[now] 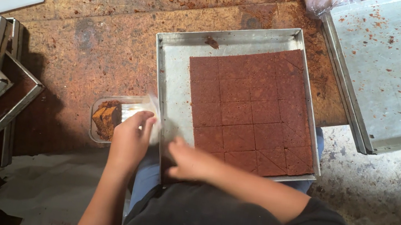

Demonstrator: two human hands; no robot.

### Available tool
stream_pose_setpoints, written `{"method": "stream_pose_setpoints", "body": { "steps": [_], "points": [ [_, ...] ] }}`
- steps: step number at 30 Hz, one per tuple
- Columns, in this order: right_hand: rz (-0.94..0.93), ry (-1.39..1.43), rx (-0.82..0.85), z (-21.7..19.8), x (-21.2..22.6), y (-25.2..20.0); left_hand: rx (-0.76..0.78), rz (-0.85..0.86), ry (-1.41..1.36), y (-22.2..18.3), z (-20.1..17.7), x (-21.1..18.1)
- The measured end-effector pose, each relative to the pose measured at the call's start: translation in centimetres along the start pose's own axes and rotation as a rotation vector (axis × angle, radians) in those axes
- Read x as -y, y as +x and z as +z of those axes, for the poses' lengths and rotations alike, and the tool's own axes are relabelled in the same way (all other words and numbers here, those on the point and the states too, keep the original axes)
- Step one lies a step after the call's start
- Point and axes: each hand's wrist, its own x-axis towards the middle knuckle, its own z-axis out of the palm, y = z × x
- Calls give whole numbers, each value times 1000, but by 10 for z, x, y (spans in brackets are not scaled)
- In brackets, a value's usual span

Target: The person picks up square brownies from a metal tray by hand and places them into a clear plastic container one by one.

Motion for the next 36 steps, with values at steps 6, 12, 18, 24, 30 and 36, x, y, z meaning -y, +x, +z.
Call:
{"method": "stream_pose_setpoints", "body": {
  "steps": [6, 12, 18, 24, 30, 36],
  "points": [
    [-55, 36, 141, 33, -29, 10, -277, -50, -346, -2, 7, 22],
    [-2, 418, -499, 16, -55, 8, -159, -120, -597, -4, 7, 10],
    [-7, 473, -496, 15, -66, -3, -262, -184, -806, 2, 22, 29],
    [13, 1109, -473, 31, -103, 22, -34, -378, -984, -3, 13, 15],
    [-309, 836, -752, -58, 20, -33, 37, -30, -591, -9, 6, -4],
    [-194, 180, -490, -65, 19, -27, -7, 357, -293, -16, -23, -61]
  ]
}}
